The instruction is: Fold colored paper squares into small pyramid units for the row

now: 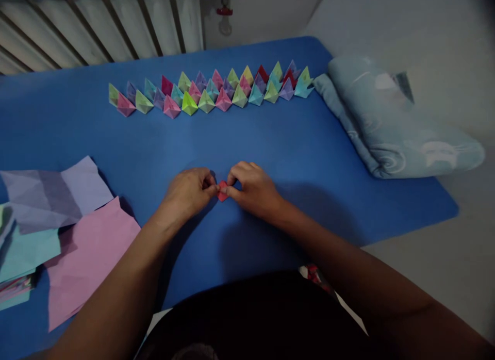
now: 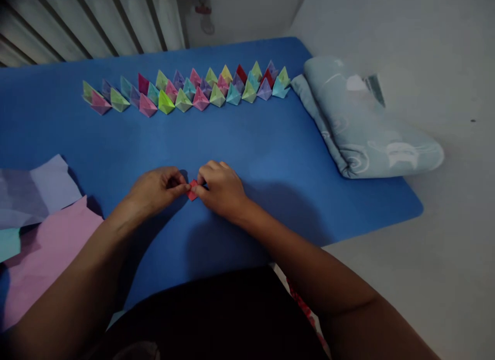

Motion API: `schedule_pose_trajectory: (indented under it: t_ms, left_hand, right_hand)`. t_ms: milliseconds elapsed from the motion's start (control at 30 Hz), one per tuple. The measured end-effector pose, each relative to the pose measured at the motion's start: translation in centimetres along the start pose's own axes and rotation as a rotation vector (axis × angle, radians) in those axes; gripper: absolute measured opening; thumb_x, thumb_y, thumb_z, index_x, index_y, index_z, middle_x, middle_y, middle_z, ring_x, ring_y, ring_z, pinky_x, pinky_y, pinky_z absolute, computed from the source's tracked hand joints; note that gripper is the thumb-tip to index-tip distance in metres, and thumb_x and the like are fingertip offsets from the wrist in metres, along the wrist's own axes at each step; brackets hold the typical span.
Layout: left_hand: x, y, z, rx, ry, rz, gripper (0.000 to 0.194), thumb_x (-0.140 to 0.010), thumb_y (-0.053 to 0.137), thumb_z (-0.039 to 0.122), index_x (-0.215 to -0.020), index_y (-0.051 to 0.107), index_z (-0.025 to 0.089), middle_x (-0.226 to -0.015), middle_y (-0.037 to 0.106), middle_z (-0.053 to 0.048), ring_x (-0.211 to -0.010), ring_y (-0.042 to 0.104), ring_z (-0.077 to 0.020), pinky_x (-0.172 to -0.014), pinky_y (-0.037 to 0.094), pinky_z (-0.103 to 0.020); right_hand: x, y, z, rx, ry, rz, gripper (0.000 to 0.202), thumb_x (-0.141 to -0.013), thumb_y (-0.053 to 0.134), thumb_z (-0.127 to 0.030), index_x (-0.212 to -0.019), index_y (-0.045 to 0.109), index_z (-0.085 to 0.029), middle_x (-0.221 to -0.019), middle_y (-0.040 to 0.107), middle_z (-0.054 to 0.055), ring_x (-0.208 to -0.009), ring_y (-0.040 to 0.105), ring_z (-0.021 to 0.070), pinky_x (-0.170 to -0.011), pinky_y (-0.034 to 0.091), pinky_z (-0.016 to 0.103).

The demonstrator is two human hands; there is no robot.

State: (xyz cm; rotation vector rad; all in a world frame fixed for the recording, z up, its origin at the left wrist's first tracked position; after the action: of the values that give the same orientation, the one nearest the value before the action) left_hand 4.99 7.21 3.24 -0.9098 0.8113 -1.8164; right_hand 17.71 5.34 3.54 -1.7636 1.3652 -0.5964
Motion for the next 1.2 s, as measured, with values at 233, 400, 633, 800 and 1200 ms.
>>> schedule_pose_trajectory:
  t_ms: [233, 400, 633, 800, 1200]
  left_hand:
    - [0.1, 0.0, -0.5, 0.055, -0.010, -0.039, 0.009, -0.077, 0.060, 0.029, -0.072, 0.061, 0.021, -0.060, 0.058, 0.002, -0.054, 0.047, -0.0126, -0.053, 0.032, -0.027]
    - [-0.1, 0.2, -0.8, 0.112, 0.002, -0.085, 0.011, -0.076, 0.060, 0.032, -0.076, 0.061, 0.021, -0.065, 0.059, 0.003, -0.058, 0.050, -0.0125, -0.053, 0.034, -0.026]
    - [-0.7, 0.0, -0.7, 0.032, -0.007, -0.176, 0.015, -0.076, 0.060, 0.035, -0.078, 0.060, 0.020, -0.064, 0.058, 0.003, -0.059, 0.052, -0.0134, -0.054, 0.035, -0.026]
    - [-0.7, 0.0, -1.0, 0.048, 0.009, -0.159, 0.018, -0.075, 0.061, 0.039, -0.075, 0.059, 0.021, -0.063, 0.057, 0.003, -0.058, 0.050, -0.0127, -0.054, 0.034, -0.026]
    - [-0.9, 0.2, -1.5, 0.170, 0.032, -0.209, 0.014, -0.073, 0.061, 0.033, -0.072, 0.057, 0.020, -0.060, 0.051, 0.005, -0.057, 0.047, -0.0109, -0.054, 0.035, -0.024]
  right_hand:
    - [-1.0, -0.2, 0.9, -0.085, 0.074, -0.171, 0.010, -0.077, 0.069, -0.025, -0.075, 0.062, -0.019, -0.084, 0.057, 0.000, -0.072, 0.049, 0.0120, -0.064, 0.034, 0.025]
    - [-1.1, -0.3, 0.9, -0.108, 0.032, -0.182, 0.007, -0.077, 0.066, -0.023, -0.075, 0.062, -0.018, -0.084, 0.056, 0.000, -0.070, 0.047, 0.0113, -0.063, 0.033, 0.024]
    - [-1.4, -0.4, 0.6, -0.054, 0.038, -0.241, 0.012, -0.078, 0.068, -0.027, -0.075, 0.061, -0.019, -0.084, 0.055, -0.001, -0.070, 0.047, 0.0111, -0.062, 0.032, 0.024]
    - [-1.5, -0.4, 0.5, -0.013, 0.057, -0.196, 0.024, -0.080, 0.068, -0.041, -0.075, 0.060, -0.019, -0.086, 0.056, 0.000, -0.069, 0.047, 0.0116, -0.060, 0.031, 0.025]
    - [-1.3, -0.3, 1.0, -0.012, 0.007, -0.177, 0.018, -0.081, 0.066, -0.036, -0.080, 0.061, -0.019, -0.090, 0.057, 0.001, -0.074, 0.050, 0.0130, -0.064, 0.033, 0.026]
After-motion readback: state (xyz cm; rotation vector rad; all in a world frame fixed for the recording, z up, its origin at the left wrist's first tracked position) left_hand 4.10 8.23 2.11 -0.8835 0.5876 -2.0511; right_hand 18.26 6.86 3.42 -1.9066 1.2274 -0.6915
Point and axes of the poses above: each hand's wrist, its own x-axis away from the middle knuckle, its own y-axis out of the palm, z = x × y, the point moved 7 cm from there along -x, towards the middle knuckle
